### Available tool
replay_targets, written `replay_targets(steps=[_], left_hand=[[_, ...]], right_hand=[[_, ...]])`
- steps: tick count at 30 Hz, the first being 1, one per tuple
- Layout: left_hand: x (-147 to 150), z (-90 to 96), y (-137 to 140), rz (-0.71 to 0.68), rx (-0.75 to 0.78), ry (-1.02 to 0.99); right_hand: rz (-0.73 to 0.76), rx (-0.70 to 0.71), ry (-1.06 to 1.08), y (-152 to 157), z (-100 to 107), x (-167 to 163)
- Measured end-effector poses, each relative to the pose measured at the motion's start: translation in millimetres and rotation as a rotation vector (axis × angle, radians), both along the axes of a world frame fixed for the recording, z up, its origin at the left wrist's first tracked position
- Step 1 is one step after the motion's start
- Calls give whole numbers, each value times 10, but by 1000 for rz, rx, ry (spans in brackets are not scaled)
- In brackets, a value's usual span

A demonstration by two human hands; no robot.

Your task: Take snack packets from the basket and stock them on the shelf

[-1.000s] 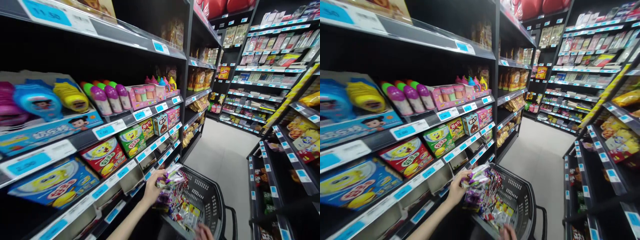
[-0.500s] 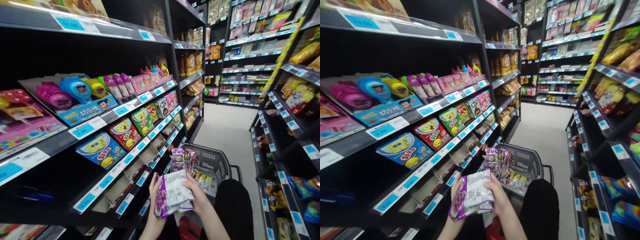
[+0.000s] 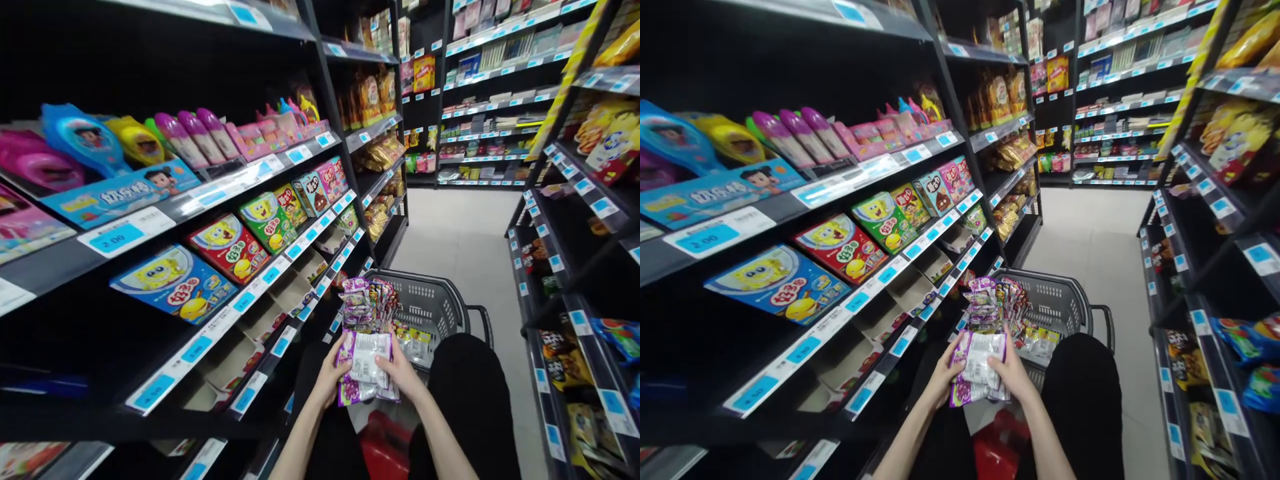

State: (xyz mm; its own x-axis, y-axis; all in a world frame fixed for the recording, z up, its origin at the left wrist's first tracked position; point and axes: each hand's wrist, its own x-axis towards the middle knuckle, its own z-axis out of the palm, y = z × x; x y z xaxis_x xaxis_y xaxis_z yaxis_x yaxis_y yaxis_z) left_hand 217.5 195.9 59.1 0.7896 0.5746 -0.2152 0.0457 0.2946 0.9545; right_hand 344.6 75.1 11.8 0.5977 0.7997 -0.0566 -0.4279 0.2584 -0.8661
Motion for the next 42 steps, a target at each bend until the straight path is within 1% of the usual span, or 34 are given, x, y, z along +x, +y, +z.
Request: replay_targets(steps=[2, 3, 6, 9, 11, 13, 16, 18, 20, 22, 24, 27, 29, 31, 33, 34, 36, 37, 38, 39, 40, 41, 42], left_hand=[[-9, -123, -11, -33, -53, -38], [-22, -177, -15, -34, -56, -44], [-61, -326, -8, 57, 17, -3], [-71, -443, 31, 168, 117, 50], [-71, -489, 58, 204, 133, 56], [-75, -512, 76, 202, 103, 44], [-91, -512, 78, 185, -12, 6], [-98, -495, 58, 187, -150, -74], [-91, -476, 10, 203, -311, -195], [-69, -466, -68, 235, -439, -301], [-38, -473, -156, 244, -503, -324], [0, -497, -227, 277, -477, -235], [-1, -506, -195, 355, -413, -177], [-27, -504, -113, 433, -348, -136], [-69, -493, -26, 438, -314, -100], [-89, -485, 4, 408, -312, -84], [-117, -472, 19, 278, -314, -54], [-119, -469, 4, 189, -306, -39], [-112, -470, -19, 111, -282, -25], [-98, -475, -47, 68, -239, -12], [-77, -484, -73, 75, -183, 0], [-54, -493, -92, 137, -122, 12], [-33, -501, -100, 234, -70, 23]], right_hand=[[5, -21, -86, -4, -10, 42], [2, -36, -126, 1, -14, 48], [27, -93, -262, 15, -36, 36], [135, -152, -348, 8, -58, 39], [191, -162, -353, 1, -69, 60], [184, -169, -344, 5, -85, 83], [91, -202, -339, 46, -129, 86], [-3, -224, -303, 92, -173, 54], [-143, -253, -202, 142, -222, -10], [-306, -280, -108, 183, -264, -104], [-420, -289, -62, 207, -288, -217], [-451, -303, -53, 211, -287, -363], [-408, -327, -116, 203, -259, -391], [-289, -333, -219, 187, -209, -338], [-158, -321, -258, 154, -142, -223], [-124, -321, -227, 127, -107, -159], [-68, -344, -87, 53, -41, -66], [-3, -350, 6, 13, -15, -49], [103, -348, 104, -22, 4, -55], [226, -337, 194, -49, 17, -82], [325, -317, 269, -61, 23, -126], [375, -293, 325, -57, 22, -178], [363, -269, 361, -38, 17, -233]])
